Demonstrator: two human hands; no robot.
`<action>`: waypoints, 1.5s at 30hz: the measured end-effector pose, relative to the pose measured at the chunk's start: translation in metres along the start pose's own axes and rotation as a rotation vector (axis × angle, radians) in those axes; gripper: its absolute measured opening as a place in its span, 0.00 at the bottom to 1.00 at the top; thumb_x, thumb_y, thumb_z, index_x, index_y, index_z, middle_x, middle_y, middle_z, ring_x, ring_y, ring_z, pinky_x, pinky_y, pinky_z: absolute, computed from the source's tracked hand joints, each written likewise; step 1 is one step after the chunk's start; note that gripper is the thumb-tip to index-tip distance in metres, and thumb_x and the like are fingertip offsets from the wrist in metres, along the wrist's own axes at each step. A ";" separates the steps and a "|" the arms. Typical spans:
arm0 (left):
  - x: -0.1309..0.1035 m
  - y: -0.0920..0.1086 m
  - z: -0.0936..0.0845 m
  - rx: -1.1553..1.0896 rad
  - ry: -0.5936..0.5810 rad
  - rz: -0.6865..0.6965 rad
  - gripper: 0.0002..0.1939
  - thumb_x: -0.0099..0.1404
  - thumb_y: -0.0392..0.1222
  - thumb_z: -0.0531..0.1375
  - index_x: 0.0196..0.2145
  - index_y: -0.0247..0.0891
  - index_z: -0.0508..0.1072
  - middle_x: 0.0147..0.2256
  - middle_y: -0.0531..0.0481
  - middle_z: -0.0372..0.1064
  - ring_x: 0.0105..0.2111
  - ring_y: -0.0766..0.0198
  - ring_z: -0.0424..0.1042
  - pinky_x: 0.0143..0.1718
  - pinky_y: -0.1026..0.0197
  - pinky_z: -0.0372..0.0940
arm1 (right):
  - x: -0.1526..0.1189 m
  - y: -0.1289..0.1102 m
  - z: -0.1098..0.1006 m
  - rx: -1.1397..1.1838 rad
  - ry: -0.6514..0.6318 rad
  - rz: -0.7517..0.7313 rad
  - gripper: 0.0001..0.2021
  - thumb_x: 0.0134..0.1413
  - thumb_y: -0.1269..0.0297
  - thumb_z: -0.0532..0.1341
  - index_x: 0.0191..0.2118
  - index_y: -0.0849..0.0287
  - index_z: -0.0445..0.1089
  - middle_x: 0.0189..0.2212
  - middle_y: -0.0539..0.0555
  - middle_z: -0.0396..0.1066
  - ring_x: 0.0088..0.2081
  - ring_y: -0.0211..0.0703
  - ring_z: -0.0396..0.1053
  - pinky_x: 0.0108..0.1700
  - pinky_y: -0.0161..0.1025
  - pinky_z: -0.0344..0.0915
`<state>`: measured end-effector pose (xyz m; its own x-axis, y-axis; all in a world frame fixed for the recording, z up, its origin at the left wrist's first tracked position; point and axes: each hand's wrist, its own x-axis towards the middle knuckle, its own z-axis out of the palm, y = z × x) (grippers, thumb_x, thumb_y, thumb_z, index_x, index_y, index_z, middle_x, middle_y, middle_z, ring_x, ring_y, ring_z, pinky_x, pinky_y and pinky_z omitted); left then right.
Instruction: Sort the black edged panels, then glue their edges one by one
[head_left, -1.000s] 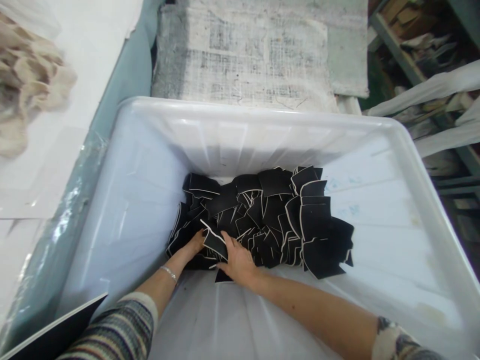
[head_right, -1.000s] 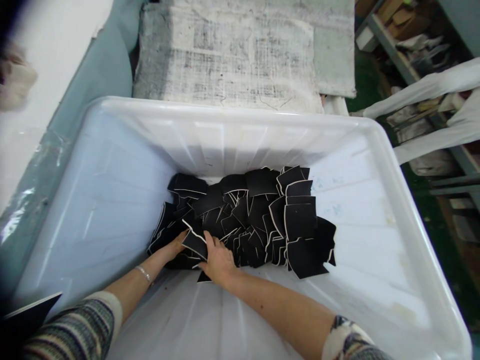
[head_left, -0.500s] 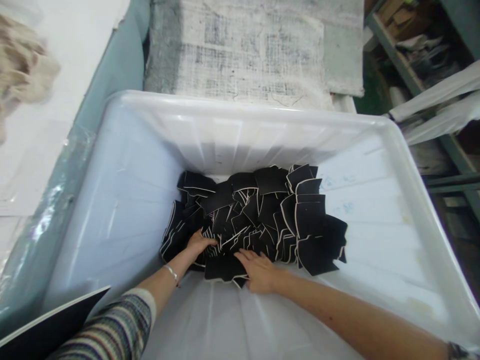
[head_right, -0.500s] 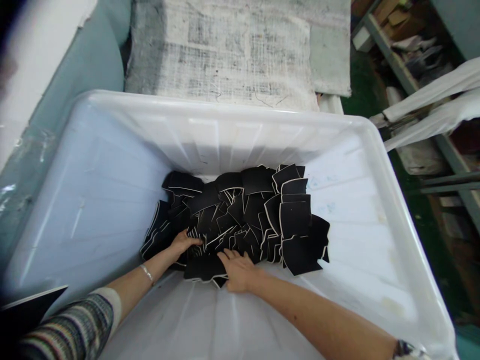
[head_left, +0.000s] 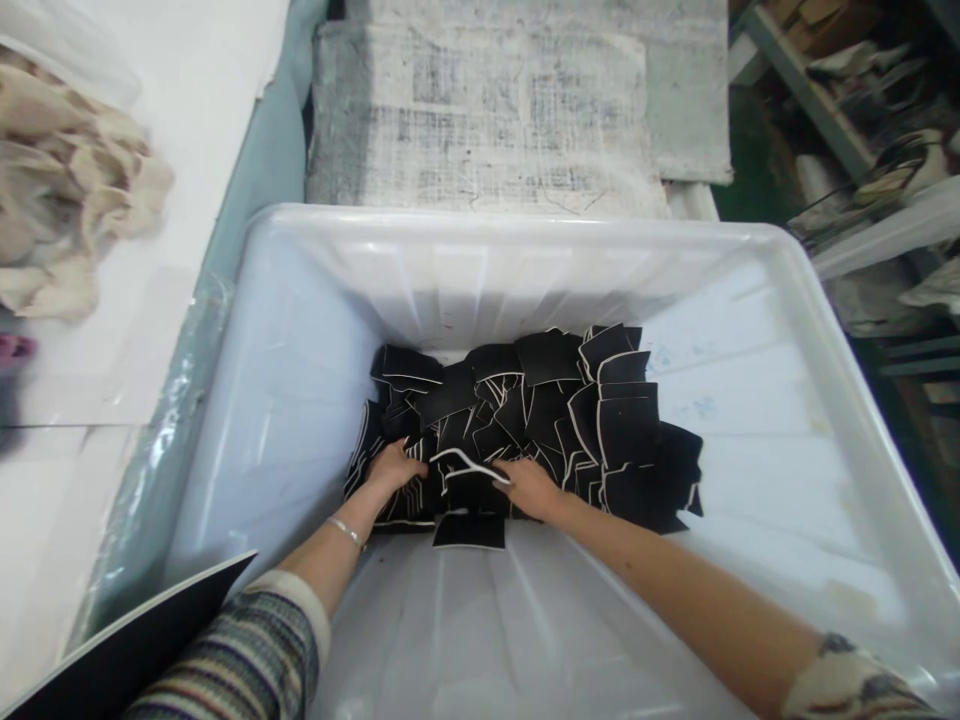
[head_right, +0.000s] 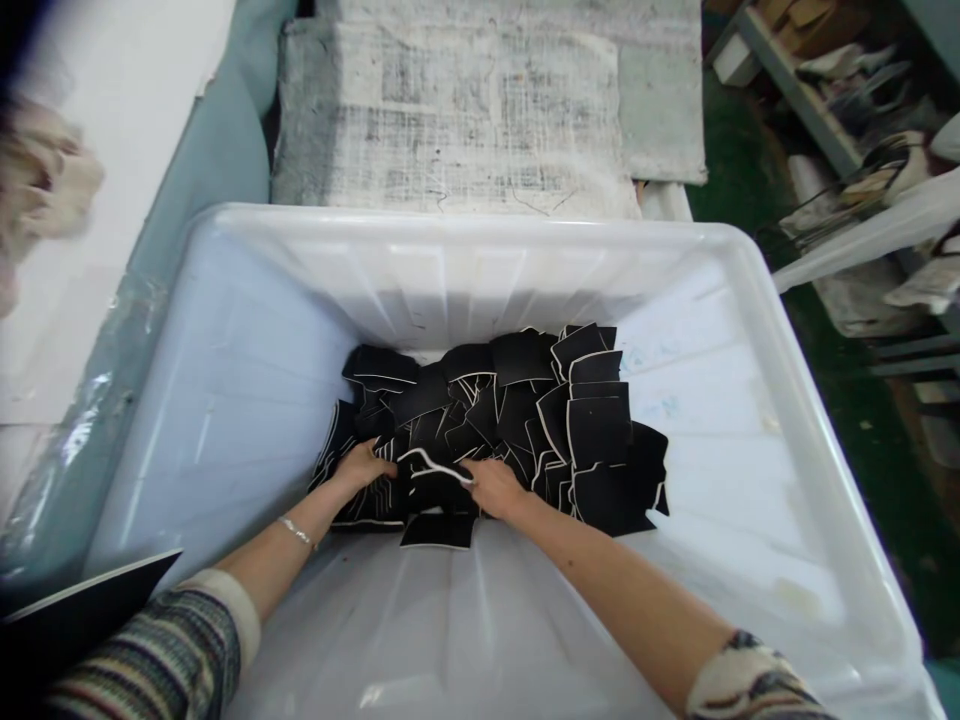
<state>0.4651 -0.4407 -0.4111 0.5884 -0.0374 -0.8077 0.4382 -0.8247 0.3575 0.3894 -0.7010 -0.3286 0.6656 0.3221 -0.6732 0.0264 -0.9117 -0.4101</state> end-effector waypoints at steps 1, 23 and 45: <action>-0.005 0.002 -0.004 0.034 0.002 -0.014 0.24 0.42 0.41 0.67 0.40 0.42 0.74 0.30 0.52 0.75 0.34 0.55 0.75 0.33 0.61 0.65 | -0.004 0.004 -0.009 0.014 0.009 -0.012 0.14 0.62 0.68 0.52 0.50 0.63 0.68 0.38 0.60 0.74 0.42 0.51 0.73 0.43 0.43 0.66; -0.053 0.069 -0.060 0.420 0.246 0.034 0.25 0.43 0.43 0.65 0.42 0.44 0.71 0.37 0.42 0.76 0.41 0.46 0.75 0.36 0.55 0.68 | 0.089 -0.095 0.034 -0.145 -0.309 -0.355 0.20 0.52 0.70 0.58 0.52 0.61 0.69 0.48 0.62 0.73 0.44 0.50 0.74 0.37 0.37 0.71; -0.109 0.085 -0.115 0.064 0.367 0.171 0.21 0.46 0.46 0.67 0.39 0.43 0.73 0.34 0.52 0.73 0.36 0.54 0.72 0.34 0.60 0.63 | 0.044 -0.080 0.050 -0.323 -0.093 -0.356 0.16 0.53 0.78 0.53 0.48 0.68 0.68 0.45 0.68 0.70 0.43 0.53 0.73 0.44 0.46 0.69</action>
<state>0.5167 -0.4422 -0.2385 0.8578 0.0169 -0.5137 0.2763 -0.8580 0.4331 0.3794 -0.6007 -0.3560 0.5042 0.6362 -0.5840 0.4804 -0.7685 -0.4225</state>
